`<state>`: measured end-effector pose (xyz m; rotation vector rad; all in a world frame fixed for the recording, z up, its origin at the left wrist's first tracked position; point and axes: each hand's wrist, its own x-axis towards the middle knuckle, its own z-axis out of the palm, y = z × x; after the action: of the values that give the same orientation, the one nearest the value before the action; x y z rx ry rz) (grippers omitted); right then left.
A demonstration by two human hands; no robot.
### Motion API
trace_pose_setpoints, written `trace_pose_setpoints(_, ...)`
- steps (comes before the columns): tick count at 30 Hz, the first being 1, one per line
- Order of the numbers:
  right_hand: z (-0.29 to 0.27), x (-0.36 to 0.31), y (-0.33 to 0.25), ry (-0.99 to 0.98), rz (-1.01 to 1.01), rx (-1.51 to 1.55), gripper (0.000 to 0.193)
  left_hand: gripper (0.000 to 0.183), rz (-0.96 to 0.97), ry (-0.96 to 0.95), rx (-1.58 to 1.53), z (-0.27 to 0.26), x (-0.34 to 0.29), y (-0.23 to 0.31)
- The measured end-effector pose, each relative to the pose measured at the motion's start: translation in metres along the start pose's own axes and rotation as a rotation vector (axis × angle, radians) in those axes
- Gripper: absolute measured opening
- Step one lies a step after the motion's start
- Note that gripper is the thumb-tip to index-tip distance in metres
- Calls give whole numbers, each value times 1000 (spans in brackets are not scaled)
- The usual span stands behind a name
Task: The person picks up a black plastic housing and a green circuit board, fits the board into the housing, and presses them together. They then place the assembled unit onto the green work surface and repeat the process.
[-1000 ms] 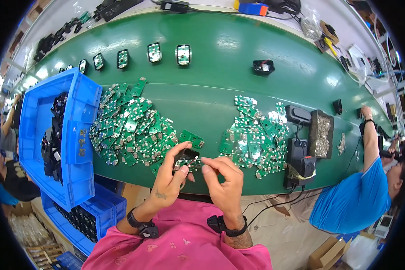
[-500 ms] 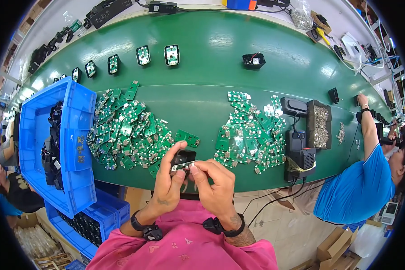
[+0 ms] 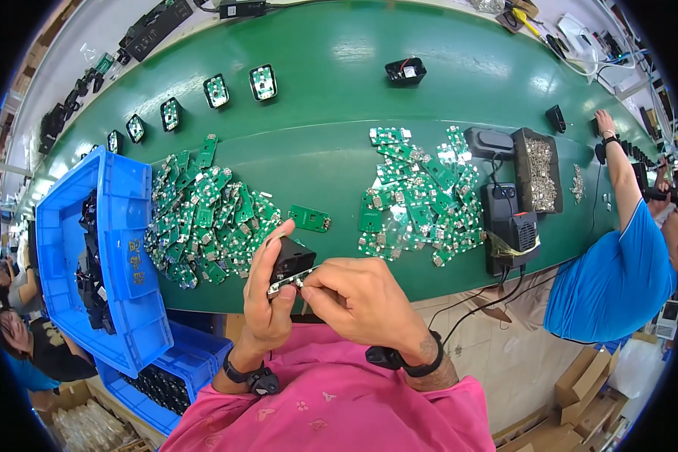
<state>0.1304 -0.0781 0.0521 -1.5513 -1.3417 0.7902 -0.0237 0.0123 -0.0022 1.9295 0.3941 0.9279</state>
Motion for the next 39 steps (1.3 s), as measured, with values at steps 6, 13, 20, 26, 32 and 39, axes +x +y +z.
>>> trace_pose_setpoints(6,-1,2,6,-11,-70,-7,6,50,-5,-42,14,-2,-1,1)
trace_pose_setpoints(13,-8,5,7,-104,27,31,8,61,123,-152,52,-10,3,-1)
trace_pose_setpoints(20,-12,-1,9,-101,-11,13,9,62,44,-214,22,-9,5,4)
trace_pose_setpoints(26,-8,-3,7,-75,-76,-71,8,62,-87,-244,-24,-13,4,7)
trace_pose_setpoints(32,-10,-7,5,-84,-37,-154,8,61,-60,-336,81,-16,12,16)
trace_pose_setpoints(39,-2,-9,5,-4,-28,-188,9,66,-37,-233,251,-4,4,19)
